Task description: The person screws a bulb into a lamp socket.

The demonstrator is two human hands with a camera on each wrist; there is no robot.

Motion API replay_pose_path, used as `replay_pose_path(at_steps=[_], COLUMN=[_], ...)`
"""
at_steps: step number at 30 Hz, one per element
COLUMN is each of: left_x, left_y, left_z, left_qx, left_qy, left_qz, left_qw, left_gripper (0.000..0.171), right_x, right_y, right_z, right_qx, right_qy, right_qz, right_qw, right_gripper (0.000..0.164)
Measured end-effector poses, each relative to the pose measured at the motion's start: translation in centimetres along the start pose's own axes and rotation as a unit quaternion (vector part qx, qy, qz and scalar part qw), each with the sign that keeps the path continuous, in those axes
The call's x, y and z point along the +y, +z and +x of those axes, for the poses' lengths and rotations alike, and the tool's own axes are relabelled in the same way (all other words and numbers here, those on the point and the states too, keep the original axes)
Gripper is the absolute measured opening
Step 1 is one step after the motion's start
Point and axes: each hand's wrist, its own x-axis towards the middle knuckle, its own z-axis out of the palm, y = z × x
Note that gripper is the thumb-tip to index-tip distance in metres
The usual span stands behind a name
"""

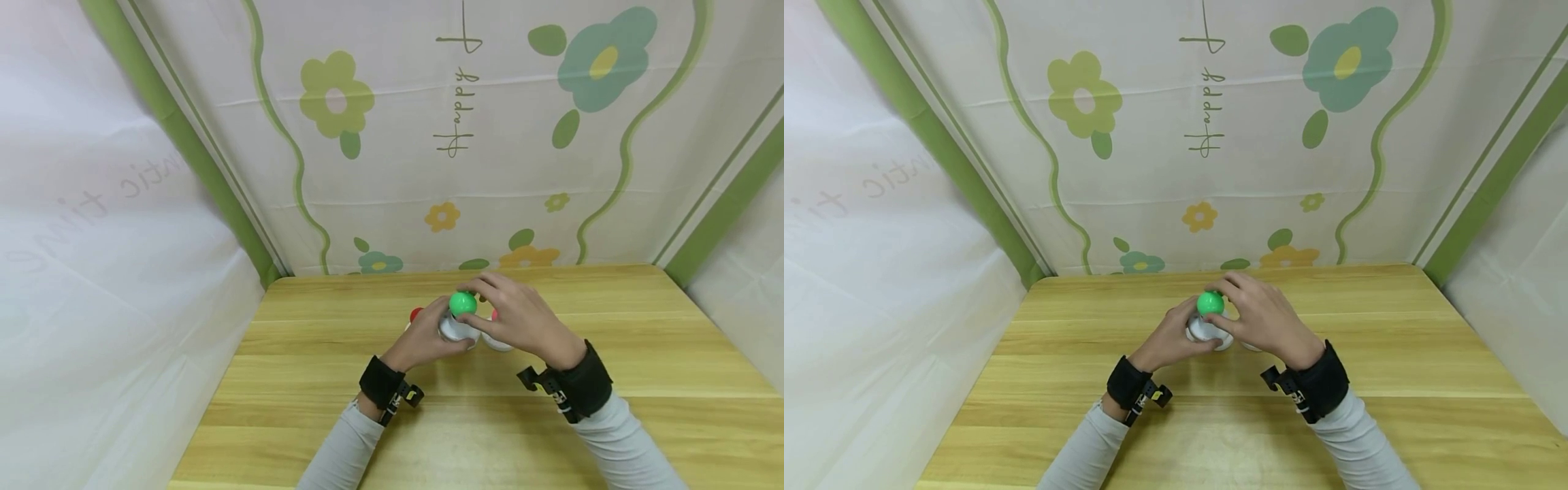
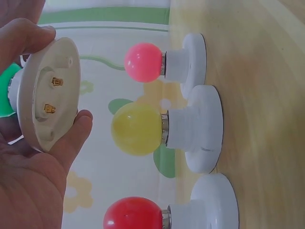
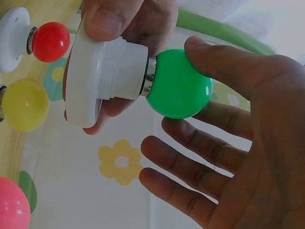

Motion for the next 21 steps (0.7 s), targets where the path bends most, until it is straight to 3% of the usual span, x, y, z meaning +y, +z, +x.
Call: replay_pose_path(at_steps=[9,15,21], left_x=[-0.17,-0.25,-0.14], left_y=[0.09,0.13,0.11], left_z=[0.05,0.01,0.04], left_qx=[0.007,0.007,0.004], left_qy=[-0.006,-0.005,-0.003], left_qz=[0.009,0.009,0.007], left_qw=[0.9999,0.9999,1.0000], left_gripper=[0.066,0.067,0.072], right_x=[0.19,0.25,0.38], right_y=[-0.14,-0.55,-0.41], right_z=[-0.15,-0.14,-0.17], right_qx=[-0.009,-0.035,-0.048], right_qy=[0.019,-0.015,-0.043], right_qz=[-0.013,0.045,0.062], right_qw=[1.000,0.998,0.996], right_gripper=[0.066,0.052,0.048])
